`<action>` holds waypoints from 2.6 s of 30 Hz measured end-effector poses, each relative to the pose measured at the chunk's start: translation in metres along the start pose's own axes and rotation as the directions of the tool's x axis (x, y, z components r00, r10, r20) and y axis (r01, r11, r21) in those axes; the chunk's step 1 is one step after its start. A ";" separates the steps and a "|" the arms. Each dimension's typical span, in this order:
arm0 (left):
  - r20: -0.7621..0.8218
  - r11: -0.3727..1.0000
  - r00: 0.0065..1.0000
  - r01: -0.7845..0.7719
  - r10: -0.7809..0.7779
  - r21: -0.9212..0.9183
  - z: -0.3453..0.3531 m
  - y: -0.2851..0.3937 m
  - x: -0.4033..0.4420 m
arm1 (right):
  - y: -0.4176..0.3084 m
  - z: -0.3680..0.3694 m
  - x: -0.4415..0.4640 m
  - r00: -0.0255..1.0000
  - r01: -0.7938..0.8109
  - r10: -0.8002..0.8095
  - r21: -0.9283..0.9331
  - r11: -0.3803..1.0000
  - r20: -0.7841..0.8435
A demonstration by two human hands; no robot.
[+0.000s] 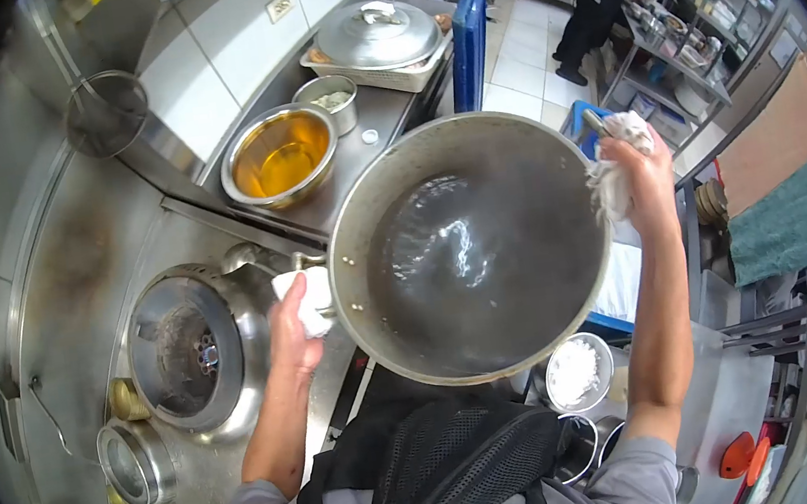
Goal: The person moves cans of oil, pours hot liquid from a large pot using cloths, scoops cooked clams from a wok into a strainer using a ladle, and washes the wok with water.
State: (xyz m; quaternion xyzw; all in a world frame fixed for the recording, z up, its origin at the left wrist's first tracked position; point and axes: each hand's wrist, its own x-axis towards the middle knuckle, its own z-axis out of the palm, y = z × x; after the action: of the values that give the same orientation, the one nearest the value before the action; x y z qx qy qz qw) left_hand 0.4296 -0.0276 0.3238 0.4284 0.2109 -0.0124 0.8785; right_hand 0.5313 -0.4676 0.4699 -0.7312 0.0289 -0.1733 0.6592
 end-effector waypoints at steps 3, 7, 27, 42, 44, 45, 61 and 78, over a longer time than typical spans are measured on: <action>0.047 0.995 0.994 0.100 -0.099 -0.017 0.020 -0.048 0.042 | 0.028 -0.031 0.027 0.998 -0.032 0.031 -0.023 0.999 -0.048; 0.040 0.981 0.981 0.193 -0.191 -0.038 0.055 -0.100 0.075 | 0.055 -0.061 0.061 0.993 -0.095 0.089 -0.086 0.992 -0.073; -0.056 0.860 0.862 0.494 -0.504 -0.129 0.054 -0.224 0.155 | 0.180 -0.058 0.160 0.961 -0.272 0.270 -0.386 0.882 -0.060; -0.080 0.766 0.771 0.606 -0.632 -0.217 0.018 -0.290 0.183 | 0.226 -0.024 0.186 0.954 -0.253 0.298 -0.483 0.838 0.016; -0.059 0.756 0.765 0.617 -0.641 -0.218 0.020 -0.292 0.184 | 0.229 -0.024 0.187 0.950 -0.264 0.311 -0.492 0.830 0.014; -0.040 0.757 0.769 0.617 -0.638 -0.214 0.022 -0.289 0.186 | 0.230 -0.024 0.189 0.949 -0.267 0.315 -0.495 0.827 0.013; 0.017 0.673 0.686 0.717 -0.727 -0.183 0.022 -0.301 0.195 | 0.220 -0.005 0.196 0.970 -0.145 0.237 -0.648 0.747 0.057; 0.055 0.647 0.660 0.747 -0.750 -0.152 0.026 -0.303 0.195 | 0.216 -0.008 0.202 0.987 0.010 0.123 -0.814 0.580 0.100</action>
State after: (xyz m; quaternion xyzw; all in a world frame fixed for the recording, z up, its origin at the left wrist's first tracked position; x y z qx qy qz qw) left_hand 0.5554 -0.2080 0.0369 0.2310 0.3747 -0.3539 0.8252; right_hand 0.7586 -0.5580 0.3036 -0.9607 0.0801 -0.0660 0.2574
